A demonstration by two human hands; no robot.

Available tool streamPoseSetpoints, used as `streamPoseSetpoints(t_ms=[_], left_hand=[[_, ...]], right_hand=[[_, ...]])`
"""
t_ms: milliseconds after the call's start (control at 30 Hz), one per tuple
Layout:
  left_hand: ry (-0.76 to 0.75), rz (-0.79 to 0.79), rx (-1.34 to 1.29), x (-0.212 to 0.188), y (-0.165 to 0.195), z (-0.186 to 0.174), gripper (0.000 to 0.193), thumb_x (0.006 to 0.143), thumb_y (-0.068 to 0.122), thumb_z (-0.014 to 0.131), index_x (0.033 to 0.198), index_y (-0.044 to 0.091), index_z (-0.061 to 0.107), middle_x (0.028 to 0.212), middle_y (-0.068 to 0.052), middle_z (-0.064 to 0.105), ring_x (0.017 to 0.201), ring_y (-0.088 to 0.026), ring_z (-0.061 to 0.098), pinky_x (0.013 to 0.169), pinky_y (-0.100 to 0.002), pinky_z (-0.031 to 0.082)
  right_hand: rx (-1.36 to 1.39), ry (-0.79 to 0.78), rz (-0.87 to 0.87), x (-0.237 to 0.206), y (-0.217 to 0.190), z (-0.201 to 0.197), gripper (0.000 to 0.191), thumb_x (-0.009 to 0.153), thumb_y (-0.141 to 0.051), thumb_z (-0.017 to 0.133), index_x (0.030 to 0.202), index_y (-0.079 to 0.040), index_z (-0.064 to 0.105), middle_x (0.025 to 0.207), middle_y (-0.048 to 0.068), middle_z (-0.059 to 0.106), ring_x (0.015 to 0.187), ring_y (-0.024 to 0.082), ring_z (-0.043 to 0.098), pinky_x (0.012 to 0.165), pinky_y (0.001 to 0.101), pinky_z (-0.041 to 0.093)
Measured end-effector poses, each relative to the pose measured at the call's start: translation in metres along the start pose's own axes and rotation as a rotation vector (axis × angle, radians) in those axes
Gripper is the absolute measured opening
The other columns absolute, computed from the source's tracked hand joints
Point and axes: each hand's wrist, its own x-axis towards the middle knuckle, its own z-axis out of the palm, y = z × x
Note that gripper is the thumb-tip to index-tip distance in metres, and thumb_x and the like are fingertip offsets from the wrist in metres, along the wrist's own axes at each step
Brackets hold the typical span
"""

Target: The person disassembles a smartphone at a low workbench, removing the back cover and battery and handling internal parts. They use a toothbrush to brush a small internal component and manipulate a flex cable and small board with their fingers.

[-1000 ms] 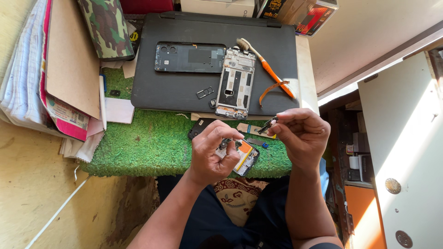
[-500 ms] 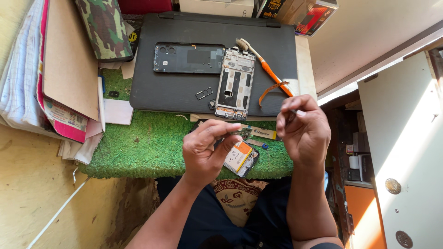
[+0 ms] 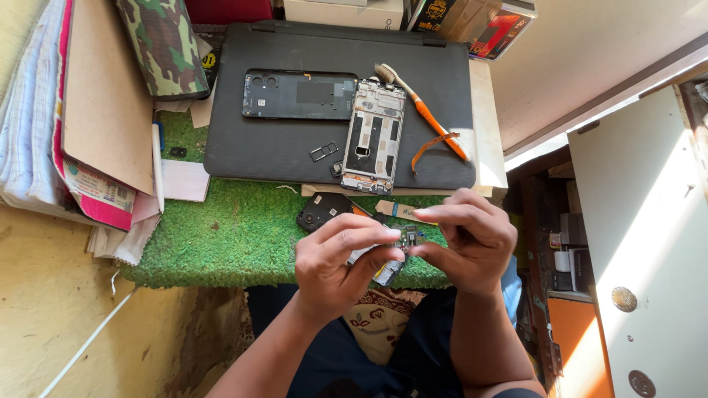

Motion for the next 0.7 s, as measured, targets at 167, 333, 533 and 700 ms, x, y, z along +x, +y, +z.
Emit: streamPoseSetpoints(t_ms=[167, 333, 533, 700], left_hand=[[-0.02, 0.03, 0.011, -0.001, 0.007, 0.0, 0.025, 0.089, 0.007, 0.084, 0.112, 0.008, 0.073, 0.1, -0.008, 0.074, 0.088, -0.016, 0.075, 0.076, -0.028, 0.063], [-0.026, 0.028, 0.017, 0.0, 0.011, -0.002, 0.031, 0.086, 0.014, 0.087, 0.113, 0.008, 0.072, 0.101, -0.007, 0.075, 0.09, -0.017, 0.075, 0.078, -0.029, 0.062], [-0.011, 0.03, 0.025, 0.001, 0.011, -0.002, 0.03, 0.087, 0.016, 0.087, 0.111, 0.008, 0.072, 0.101, -0.007, 0.075, 0.091, -0.017, 0.076, 0.079, -0.029, 0.063], [-0.022, 0.045, 0.035, 0.0, 0.005, -0.002, 0.029, 0.087, 0.015, 0.086, 0.112, 0.007, 0.072, 0.1, -0.007, 0.073, 0.089, -0.016, 0.075, 0.076, -0.028, 0.063]], right_hand=[[0.047, -0.001, -0.007, -0.004, -0.002, -0.004, 0.039, 0.075, -0.022, 0.093, 0.107, -0.005, 0.077, 0.074, -0.004, 0.051, 0.063, 0.004, 0.045, 0.057, 0.0192, 0.03], [0.097, 0.0, -0.029, -0.007, 0.0, -0.005, 0.037, 0.075, -0.022, 0.093, 0.103, -0.004, 0.077, 0.073, -0.003, 0.053, 0.063, 0.004, 0.049, 0.057, 0.0196, 0.036], [0.125, 0.009, -0.047, -0.007, 0.002, -0.004, 0.038, 0.073, -0.022, 0.094, 0.101, -0.004, 0.077, 0.074, -0.002, 0.056, 0.062, 0.004, 0.049, 0.057, 0.0194, 0.037], [0.041, -0.014, -0.047, -0.003, 0.001, -0.003, 0.036, 0.074, -0.024, 0.091, 0.102, -0.006, 0.077, 0.075, -0.002, 0.057, 0.062, 0.004, 0.048, 0.056, 0.018, 0.033]])
